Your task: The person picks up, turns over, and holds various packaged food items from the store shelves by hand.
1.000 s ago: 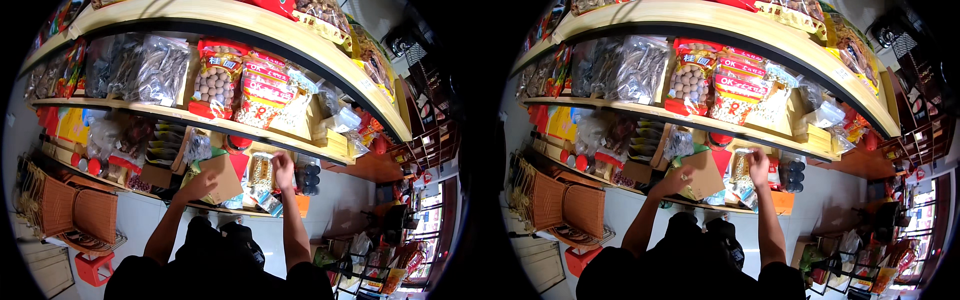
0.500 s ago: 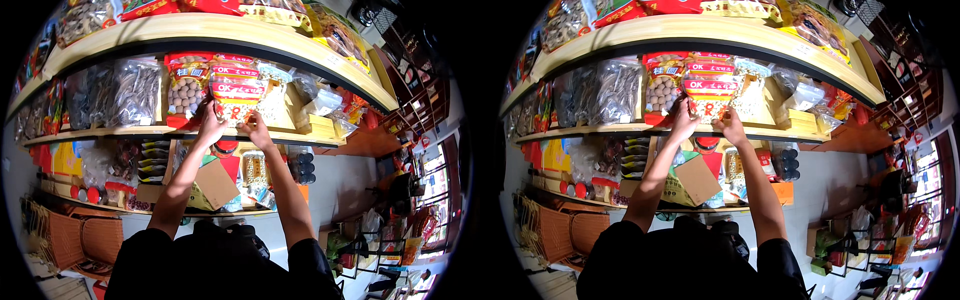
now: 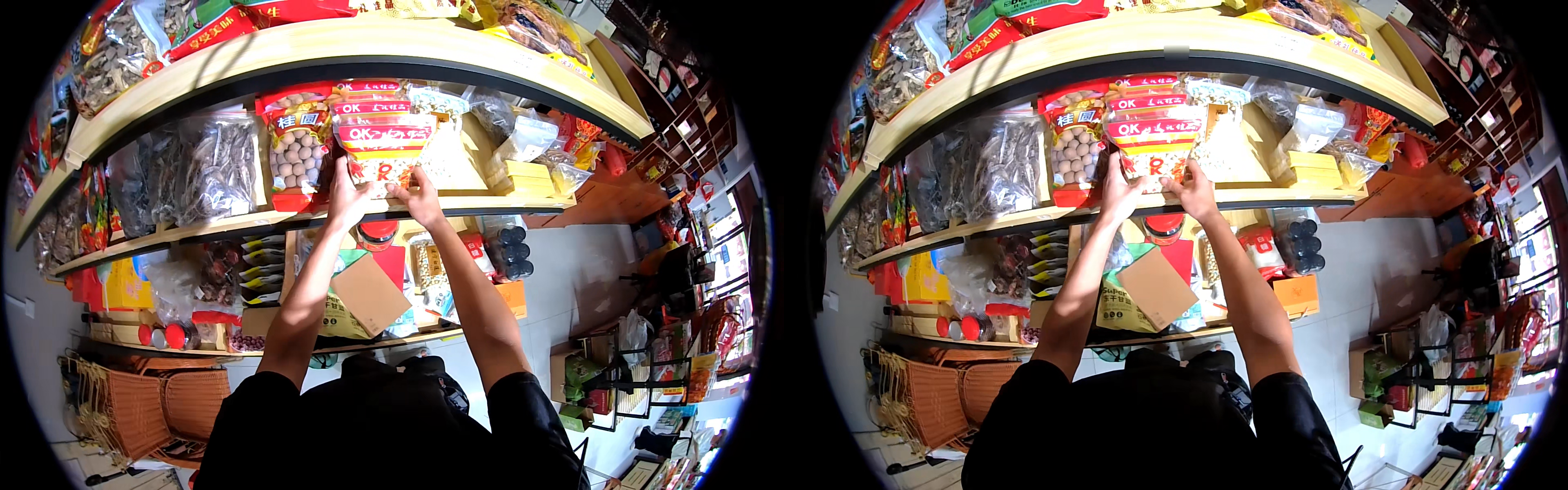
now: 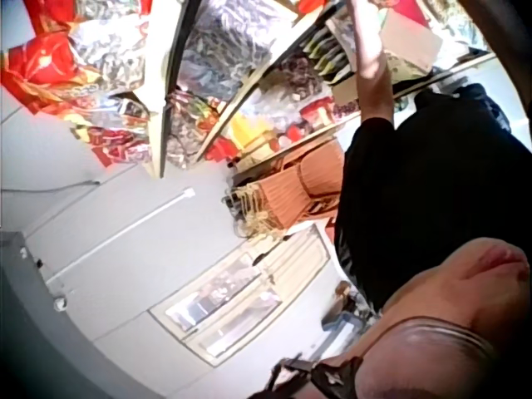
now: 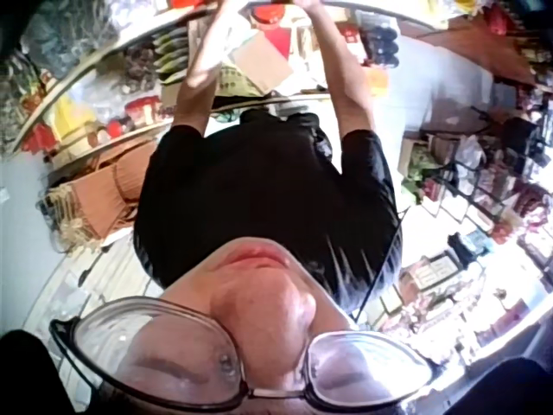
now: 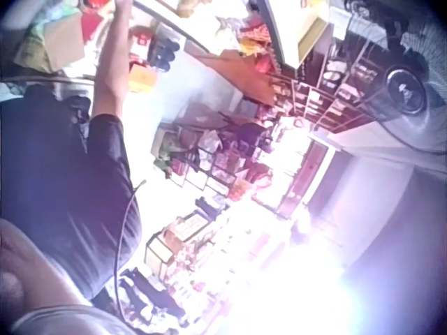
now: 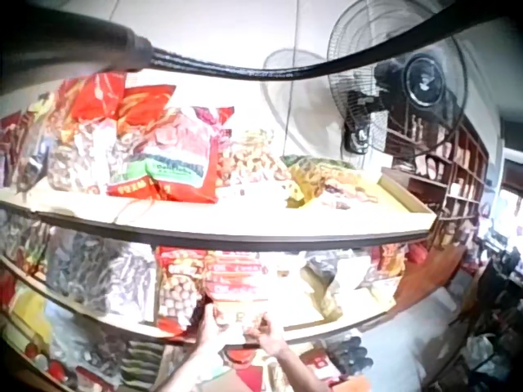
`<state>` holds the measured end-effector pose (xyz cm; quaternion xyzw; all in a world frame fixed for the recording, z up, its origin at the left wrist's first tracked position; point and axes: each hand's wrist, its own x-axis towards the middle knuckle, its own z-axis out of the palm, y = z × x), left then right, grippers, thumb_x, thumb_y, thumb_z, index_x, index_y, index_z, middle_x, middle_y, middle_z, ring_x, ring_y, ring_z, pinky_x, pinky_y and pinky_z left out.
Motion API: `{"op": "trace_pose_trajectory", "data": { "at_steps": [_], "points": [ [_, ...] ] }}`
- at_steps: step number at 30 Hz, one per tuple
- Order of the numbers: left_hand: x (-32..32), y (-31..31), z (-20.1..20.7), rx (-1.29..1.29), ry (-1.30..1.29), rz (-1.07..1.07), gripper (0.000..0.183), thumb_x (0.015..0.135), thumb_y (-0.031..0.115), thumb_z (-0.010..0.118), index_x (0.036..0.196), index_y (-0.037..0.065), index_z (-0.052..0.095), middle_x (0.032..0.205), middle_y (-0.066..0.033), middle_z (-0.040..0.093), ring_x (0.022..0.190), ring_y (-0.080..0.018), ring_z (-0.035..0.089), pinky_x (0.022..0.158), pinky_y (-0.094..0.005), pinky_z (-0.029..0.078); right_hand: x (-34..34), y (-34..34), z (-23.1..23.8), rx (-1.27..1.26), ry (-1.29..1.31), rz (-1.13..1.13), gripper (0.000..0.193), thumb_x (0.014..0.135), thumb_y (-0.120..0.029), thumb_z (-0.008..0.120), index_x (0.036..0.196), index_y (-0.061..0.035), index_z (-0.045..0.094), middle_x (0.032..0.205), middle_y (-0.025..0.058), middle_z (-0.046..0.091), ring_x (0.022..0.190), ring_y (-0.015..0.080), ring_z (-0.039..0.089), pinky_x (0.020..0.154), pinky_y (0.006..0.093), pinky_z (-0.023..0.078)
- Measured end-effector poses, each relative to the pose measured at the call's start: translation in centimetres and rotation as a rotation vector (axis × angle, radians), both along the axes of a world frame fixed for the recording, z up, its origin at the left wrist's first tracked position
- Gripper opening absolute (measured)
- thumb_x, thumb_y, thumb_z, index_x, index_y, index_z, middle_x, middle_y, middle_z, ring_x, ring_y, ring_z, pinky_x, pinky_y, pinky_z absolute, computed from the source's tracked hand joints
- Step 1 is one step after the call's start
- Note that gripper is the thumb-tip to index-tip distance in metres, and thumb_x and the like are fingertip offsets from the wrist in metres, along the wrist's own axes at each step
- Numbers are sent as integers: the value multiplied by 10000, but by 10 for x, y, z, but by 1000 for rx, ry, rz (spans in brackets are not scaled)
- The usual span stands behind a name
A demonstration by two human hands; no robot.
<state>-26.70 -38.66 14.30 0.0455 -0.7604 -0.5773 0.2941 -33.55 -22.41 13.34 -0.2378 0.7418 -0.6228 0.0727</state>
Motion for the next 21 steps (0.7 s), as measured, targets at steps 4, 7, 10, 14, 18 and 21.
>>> {"op": "trace_pose_trajectory", "data": {
  "at_steps": [4,7,10,14,18,21],
  "points": [
    [10,8,22,83,109,-148,488,825,31,681,1231,8,412,1146,-122,584,1070,-179,561,924,-333,448,9,4,7,-215,198,-77,443,776,-197,786,1083,6,538,975,92,616,935,165,560,860,302,450],
    [36,19,61,133,175,-279,493,843,57,675,1239,-18,391,1169,-140,566,1090,-161,547,908,-312,464,33,23,37,-121,344,-155,417,772,-127,780,1088,-3,537,956,59,596,889,138,542,824,289,446],
    [48,20,64,123,122,-388,595,863,115,668,1323,-25,317,1234,-178,533,1110,-188,551,896,-316,492,63,40,55,-416,86,-41,394,789,-97,758,1089,-19,514,970,45,599,907,107,552,808,259,460],
    [72,52,30,424,5,-533,806,918,239,591,1440,3,24,1334,-214,438,1159,-258,526,945,-437,500,101,67,36,-402,-62,-63,317,838,-115,707,1059,-23,500,994,56,586,939,104,533,855,273,443],
    [95,86,-13,517,-138,-604,723,907,208,613,1404,-10,135,1270,-157,487,1109,-210,541,904,-369,501,138,100,-22,-397,-291,-166,363,909,-197,627,1175,-24,451,1102,84,568,1024,123,526,899,285,430],
    [121,102,-31,546,-230,-635,696,905,173,616,1413,16,166,1259,-140,504,1089,-194,556,916,-351,490,182,119,-29,-432,-605,-233,409,938,-231,582,1244,-38,393,1194,110,558,1078,151,530,932,302,428]
  ]
}}
